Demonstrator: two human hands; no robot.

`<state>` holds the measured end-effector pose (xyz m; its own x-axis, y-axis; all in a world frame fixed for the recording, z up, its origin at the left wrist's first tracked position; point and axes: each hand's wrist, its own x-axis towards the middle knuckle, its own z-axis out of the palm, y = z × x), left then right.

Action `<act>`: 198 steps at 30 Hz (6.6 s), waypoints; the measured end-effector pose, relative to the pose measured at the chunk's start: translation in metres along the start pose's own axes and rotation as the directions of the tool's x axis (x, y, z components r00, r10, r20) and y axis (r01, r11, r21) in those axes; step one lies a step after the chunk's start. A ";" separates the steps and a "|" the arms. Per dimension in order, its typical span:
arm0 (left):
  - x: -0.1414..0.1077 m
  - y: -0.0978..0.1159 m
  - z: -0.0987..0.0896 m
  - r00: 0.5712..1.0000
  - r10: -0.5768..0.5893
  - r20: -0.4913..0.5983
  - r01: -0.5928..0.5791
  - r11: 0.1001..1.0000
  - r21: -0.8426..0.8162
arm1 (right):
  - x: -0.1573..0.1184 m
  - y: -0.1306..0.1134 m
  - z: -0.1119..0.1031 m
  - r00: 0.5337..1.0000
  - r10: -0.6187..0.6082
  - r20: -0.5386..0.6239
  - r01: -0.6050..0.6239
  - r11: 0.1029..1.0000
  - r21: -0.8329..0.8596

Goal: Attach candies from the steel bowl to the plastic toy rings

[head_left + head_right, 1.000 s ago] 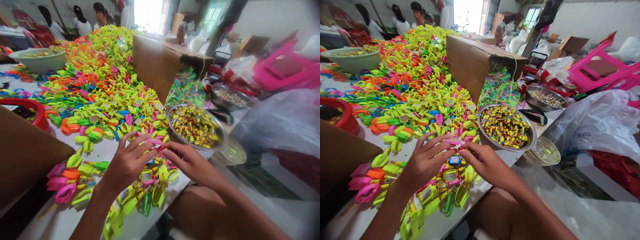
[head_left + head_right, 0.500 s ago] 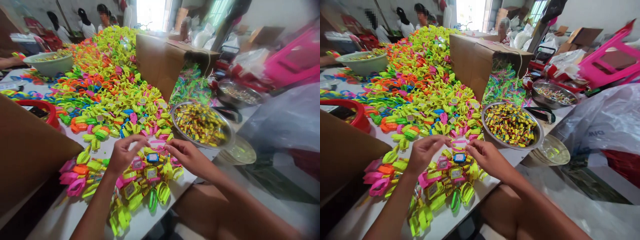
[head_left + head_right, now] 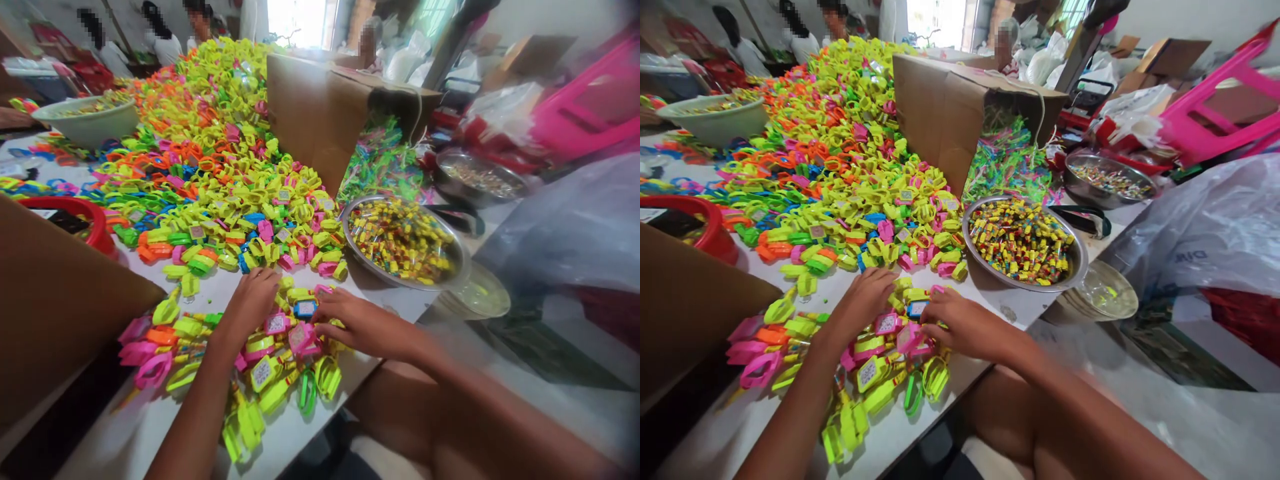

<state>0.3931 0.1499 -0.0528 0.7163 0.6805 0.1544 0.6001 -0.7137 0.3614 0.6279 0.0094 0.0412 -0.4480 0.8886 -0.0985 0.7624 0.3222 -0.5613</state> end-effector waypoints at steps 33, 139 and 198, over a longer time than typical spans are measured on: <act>-0.012 0.065 -0.074 0.981 -0.063 -0.182 -0.130 0.483 -0.866 | -0.034 0.118 -0.079 0.751 0.362 -0.552 -0.631 0.641 -0.438; -0.012 0.093 -0.074 0.963 0.094 -0.253 -0.232 0.767 -0.598 | -0.036 -0.017 -0.050 0.912 -0.103 -0.397 0.026 0.980 -0.197; -0.009 0.094 -0.063 0.940 0.236 -0.245 -0.333 0.786 -0.520 | -0.040 -0.010 -0.062 0.933 -0.100 -0.347 0.136 0.987 0.083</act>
<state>0.4207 0.0870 0.0374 0.7276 0.5125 0.4559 0.0481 -0.7012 0.7114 0.6671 -0.0096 0.1014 -0.3321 0.9098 0.2490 0.6527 0.4122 -0.6357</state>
